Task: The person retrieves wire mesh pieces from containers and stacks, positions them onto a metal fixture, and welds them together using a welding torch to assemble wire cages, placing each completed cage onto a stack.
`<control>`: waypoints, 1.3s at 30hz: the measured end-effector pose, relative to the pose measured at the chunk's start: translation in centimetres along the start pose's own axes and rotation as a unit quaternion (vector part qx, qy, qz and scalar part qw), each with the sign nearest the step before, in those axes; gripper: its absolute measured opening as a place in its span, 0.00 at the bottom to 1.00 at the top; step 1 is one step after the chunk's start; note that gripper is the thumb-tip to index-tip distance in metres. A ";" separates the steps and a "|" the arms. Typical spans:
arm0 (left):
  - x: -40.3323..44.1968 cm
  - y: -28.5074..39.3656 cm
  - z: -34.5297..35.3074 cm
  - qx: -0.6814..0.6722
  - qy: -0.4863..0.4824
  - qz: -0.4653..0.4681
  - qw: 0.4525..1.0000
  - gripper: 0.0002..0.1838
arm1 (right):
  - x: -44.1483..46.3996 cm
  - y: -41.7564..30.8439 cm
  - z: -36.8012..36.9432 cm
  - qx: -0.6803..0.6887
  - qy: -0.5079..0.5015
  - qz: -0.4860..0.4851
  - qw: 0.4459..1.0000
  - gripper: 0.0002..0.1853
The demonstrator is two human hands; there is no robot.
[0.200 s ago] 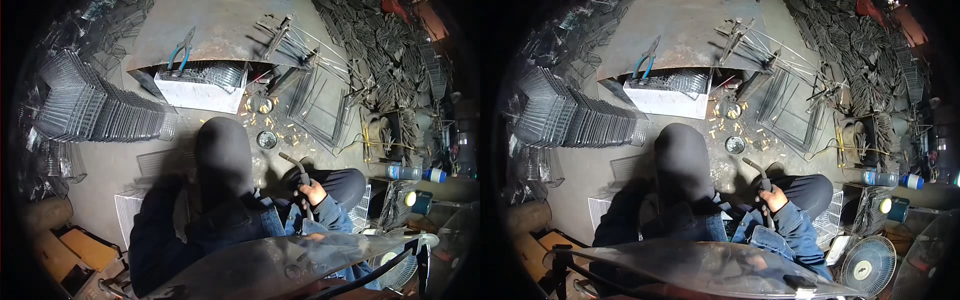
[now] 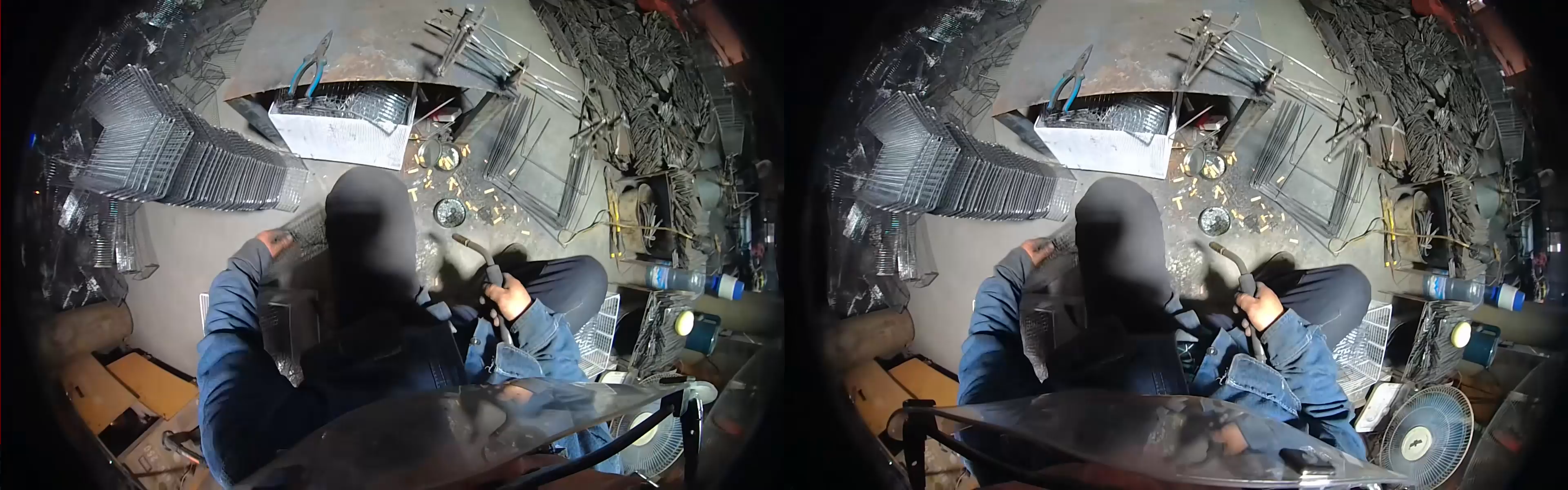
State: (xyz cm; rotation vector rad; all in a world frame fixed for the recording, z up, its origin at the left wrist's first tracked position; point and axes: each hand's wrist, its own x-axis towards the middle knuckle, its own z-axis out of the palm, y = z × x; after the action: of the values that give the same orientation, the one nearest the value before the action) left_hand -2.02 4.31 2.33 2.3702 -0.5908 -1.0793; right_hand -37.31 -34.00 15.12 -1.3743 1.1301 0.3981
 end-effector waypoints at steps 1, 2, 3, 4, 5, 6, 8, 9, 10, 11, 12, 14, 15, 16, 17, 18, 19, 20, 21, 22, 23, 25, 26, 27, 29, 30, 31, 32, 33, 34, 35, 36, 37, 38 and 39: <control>-0.4 -0.7 -0.5 -0.039 0.049 0.073 0.995 0.23 | -0.3 0.1 0.1 -0.005 -0.002 -0.005 1.000 0.11; -0.8 -1.2 -1.3 -0.051 0.034 0.056 0.997 0.22 | -0.2 0.6 0.1 -0.011 -0.009 -0.019 1.000 0.11; -1.0 -1.2 -2.3 -0.064 0.020 0.041 0.997 0.22 | -0.2 1.0 0.2 -0.028 -0.008 -0.035 0.999 0.11; -1.4 -1.1 -3.0 -0.077 0.008 0.027 0.997 0.21 | -0.2 1.3 0.2 -0.053 -0.004 -0.040 0.998 0.12; -1.8 -0.9 -3.5 -0.076 0.039 0.024 0.996 0.22 | -0.2 1.4 0.3 -0.078 0.001 -0.046 0.996 0.13; -2.4 0.1 -4.1 -0.075 0.071 0.022 0.994 0.22 | -0.3 1.5 0.4 -0.094 0.002 -0.055 0.994 0.14; -3.7 2.2 -4.4 -0.102 0.146 0.022 0.984 0.23 | -0.6 1.6 0.6 -0.129 0.008 -0.072 0.989 0.15; -4.4 3.4 -4.8 -0.162 0.129 0.034 0.978 0.23 | -0.7 1.7 0.6 -0.138 0.007 -0.082 0.987 0.16; -4.9 4.4 -5.1 -0.223 0.111 0.047 0.968 0.22 | -0.8 1.8 0.6 -0.147 0.007 -0.092 0.985 0.18; -5.2 5.1 -5.2 -0.282 0.091 0.058 0.953 0.22 | -0.9 1.9 0.4 -0.157 0.007 -0.101 0.982 0.20; -5.2 4.8 -5.4 -0.283 0.100 0.094 0.949 0.20 | -0.3 2.7 0.2 -0.196 0.016 -0.125 0.973 0.23; -4.9 3.0 -7.1 -0.212 0.177 0.084 0.957 0.19 | 0.2 3.5 0.1 -0.229 0.041 -0.159 0.960 0.24; -4.7 2.7 -7.7 -0.176 0.215 0.080 0.957 0.19 | 0.2 3.7 0.1 -0.244 0.055 -0.175 0.952 0.25; -6.4 5.3 -8.7 -0.139 0.275 0.127 0.943 0.19 | 0.0 3.7 0.2 -0.272 0.064 -0.185 0.942 0.25; -8.9 8.9 -10.5 -0.103 0.334 0.177 0.920 0.20 | 0.5 4.6 0.5 -0.312 0.105 -0.221 0.918 0.24; -10.0 11.0 -12.9 -0.069 0.379 0.238 0.892 0.18 | 0.5 4.7 0.8 -0.341 0.104 -0.219 0.908 0.24; -11.1 13.0 -15.2 -0.030 0.426 0.292 0.856 0.16 | 0.6 4.6 1.0 -0.370 0.105 -0.218 0.897 0.24; -12.7 16.1 -16.3 -0.177 0.435 0.320 0.823 0.17 | 1.1 5.2 1.6 -0.411 0.115 -0.229 0.875 0.24; -14.3 19.5 -16.7 -0.319 0.431 0.341 0.772 0.18 | 1.3 5.3 1.7 -0.429 0.103 -0.247 0.863 0.23; -15.7 22.4 -17.6 -0.386 0.380 0.423 0.726 0.19 | 0.6 3.8 1.4 -0.429 0.068 -0.254 0.864 0.23; -16.9 25.0 -18.1 -0.445 0.323 0.498 0.671 0.21 | -0.1 2.4 1.1 -0.430 0.032 -0.261 0.864 0.24; -16.8 31.4 -18.2 -0.514 0.204 0.623 0.554 0.22 | -0.7 -1.3 -0.5 -0.288 0.065 -0.405 0.865 0.30; -16.0 33.2 -18.4 -0.530 0.151 0.639 0.537 0.19 | -1.1 -4.4 -1.6 -0.198 0.097 -0.381 0.898 0.27; -14.2 34.7 -18.5 -0.537 0.100 0.658 0.518 0.18 | -1.8 -7.3 -3.0 -0.107 0.160 -0.471 0.861 0.26; -11.9 40.8 -14.8 -0.598 0.187 0.590 0.509 0.14 | -3.2 -12.5 -7.6 0.115 0.094 -0.565 0.811 0.25; -10.5 43.3 -13.1 -0.593 0.206 0.577 0.522 0.13 | -5.9 -15.7 -7.9 0.300 0.098 -0.559 0.767 0.25; -7.5 44.0 -12.8 -0.562 0.166 0.603 0.542 0.13 | -7.7 -18.1 -7.9 0.474 0.098 -0.533 0.694 0.25; -5.8 45.1 -12.7 -0.567 0.092 0.618 0.537 0.14 | -8.1 -18.9 -9.9 0.430 0.149 -0.550 0.701 0.26; -4.2 45.6 -12.9 -0.546 0.071 0.598 0.583 0.15 | -8.3 -19.1 -12.6 0.382 0.199 -0.563 0.705 0.26; -3.5 46.2 -13.3 -0.510 0.012 0.586 0.629 0.16 | -8.4 -19.6 -14.6 0.355 0.218 -0.569 0.709 0.25; -2.0 46.5 -14.1 -0.475 0.037 0.532 0.700 0.16 | -8.2 -20.5 -16.2 0.327 0.237 -0.574 0.712 0.25; -0.2 46.8 -14.9 -0.435 0.049 0.509 0.741 0.17 | -7.8 -21.6 -17.1 0.319 0.243 -0.549 0.733 0.25; 1.7 47.2 -15.6 -0.391 0.059 0.484 0.781 0.18 | -7.2 -22.7 -17.9 0.313 0.250 -0.524 0.752 0.24; 3.4 47.6 -16.0 -0.381 0.065 0.473 0.792 0.18 | -6.5 -23.7 -18.4 0.313 0.230 -0.491 0.780 0.24; 5.0 48.0 -16.4 -0.369 0.071 0.462 0.803 0.18 | -5.8 -24.5 -18.3 0.248 0.304 -0.488 0.780 0.22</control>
State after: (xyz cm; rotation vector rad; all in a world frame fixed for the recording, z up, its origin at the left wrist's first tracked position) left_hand 4.78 -33.00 36.44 1.1909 -0.9120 -0.5014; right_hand -27.68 -53.91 37.00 -1.4234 0.7554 -1.1007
